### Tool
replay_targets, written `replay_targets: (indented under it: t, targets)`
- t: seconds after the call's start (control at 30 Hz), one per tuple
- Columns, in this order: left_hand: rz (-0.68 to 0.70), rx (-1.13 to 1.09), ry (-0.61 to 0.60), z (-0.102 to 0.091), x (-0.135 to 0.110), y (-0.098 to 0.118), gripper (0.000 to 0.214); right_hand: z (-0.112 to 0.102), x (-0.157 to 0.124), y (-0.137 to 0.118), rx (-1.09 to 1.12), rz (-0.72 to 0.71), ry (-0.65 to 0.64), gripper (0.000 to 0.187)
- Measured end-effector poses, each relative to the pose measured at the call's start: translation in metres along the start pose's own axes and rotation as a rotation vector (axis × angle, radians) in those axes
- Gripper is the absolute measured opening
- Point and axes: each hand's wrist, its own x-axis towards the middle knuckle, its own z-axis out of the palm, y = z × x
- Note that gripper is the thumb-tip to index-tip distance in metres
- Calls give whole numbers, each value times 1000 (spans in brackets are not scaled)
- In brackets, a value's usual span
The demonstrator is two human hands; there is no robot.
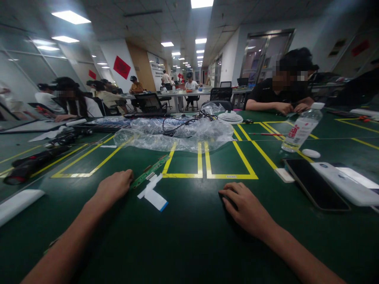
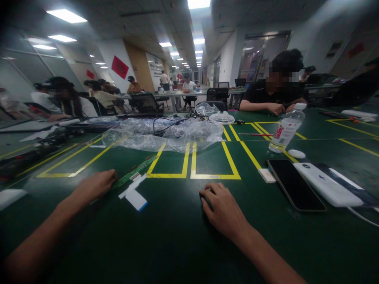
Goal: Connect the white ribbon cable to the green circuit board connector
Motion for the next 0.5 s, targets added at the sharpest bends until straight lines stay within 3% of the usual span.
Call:
replay_targets:
  t: [0.13, 0.27, 0.37, 0.5]
  targets:
    - [-195, 10, -17, 3, 7, -49, 27, -1, -1, -1, 6, 6, -5, 29]
    - [-270, 34, 66, 6, 8, -68, 37, -2, -1, -3, -1, 6, -7, 29]
    - [-109, 0, 143, 12, 13, -61, 50, -4, 0, -4, -2, 8, -15, 29]
    - [136, -115, 138, 27, 25, -43, 61, -4, -1, -4, -5, 5, -7, 29]
